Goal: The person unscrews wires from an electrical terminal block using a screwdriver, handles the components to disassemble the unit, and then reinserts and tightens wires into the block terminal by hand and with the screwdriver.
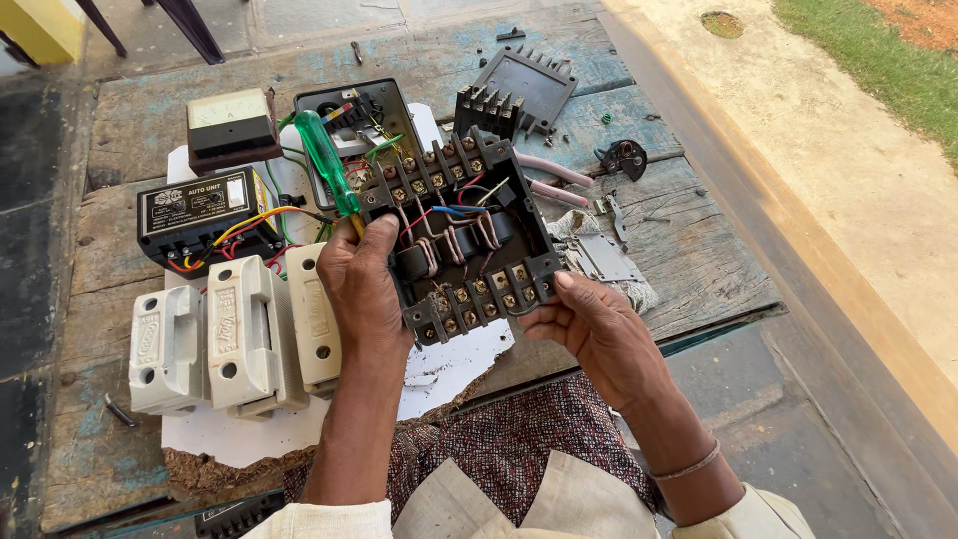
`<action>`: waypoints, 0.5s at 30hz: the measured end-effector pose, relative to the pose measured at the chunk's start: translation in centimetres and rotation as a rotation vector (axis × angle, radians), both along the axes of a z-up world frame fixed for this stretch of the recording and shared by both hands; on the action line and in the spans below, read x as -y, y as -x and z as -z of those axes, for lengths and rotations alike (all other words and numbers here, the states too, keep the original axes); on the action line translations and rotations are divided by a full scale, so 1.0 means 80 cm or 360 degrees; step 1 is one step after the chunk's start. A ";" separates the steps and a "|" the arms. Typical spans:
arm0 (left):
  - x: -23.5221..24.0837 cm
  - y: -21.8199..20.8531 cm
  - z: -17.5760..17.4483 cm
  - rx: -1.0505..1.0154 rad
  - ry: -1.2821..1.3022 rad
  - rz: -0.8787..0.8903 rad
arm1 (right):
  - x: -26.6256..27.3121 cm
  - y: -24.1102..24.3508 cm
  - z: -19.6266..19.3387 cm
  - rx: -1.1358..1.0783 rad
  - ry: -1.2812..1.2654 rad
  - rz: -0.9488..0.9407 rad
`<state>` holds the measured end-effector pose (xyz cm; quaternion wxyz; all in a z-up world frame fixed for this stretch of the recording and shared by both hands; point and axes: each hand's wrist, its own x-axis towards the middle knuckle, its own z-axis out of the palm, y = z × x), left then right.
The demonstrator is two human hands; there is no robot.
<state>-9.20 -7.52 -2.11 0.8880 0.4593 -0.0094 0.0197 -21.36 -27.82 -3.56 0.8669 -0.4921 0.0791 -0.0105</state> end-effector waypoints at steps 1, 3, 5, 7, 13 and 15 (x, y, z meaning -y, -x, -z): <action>-0.001 0.001 0.002 0.0013 0.0003 -0.0004 | -0.002 0.002 0.001 -0.0005 -0.0029 -0.0009; -0.004 -0.001 0.006 0.0040 0.0013 -0.0011 | -0.004 0.000 0.001 -0.0044 -0.0082 0.0002; -0.007 -0.001 0.008 0.0055 -0.0127 -0.0056 | -0.006 -0.003 0.002 -0.0088 -0.0139 0.0053; -0.008 -0.002 0.009 0.0079 -0.0192 -0.0081 | -0.008 -0.005 0.005 -0.0140 -0.0203 0.0146; -0.004 -0.004 0.001 0.0113 -0.0135 -0.0074 | -0.008 -0.011 0.003 -0.0195 -0.0311 0.0204; -0.003 -0.004 -0.002 0.0126 -0.0138 -0.0087 | -0.009 -0.013 0.004 -0.0163 -0.0290 0.0216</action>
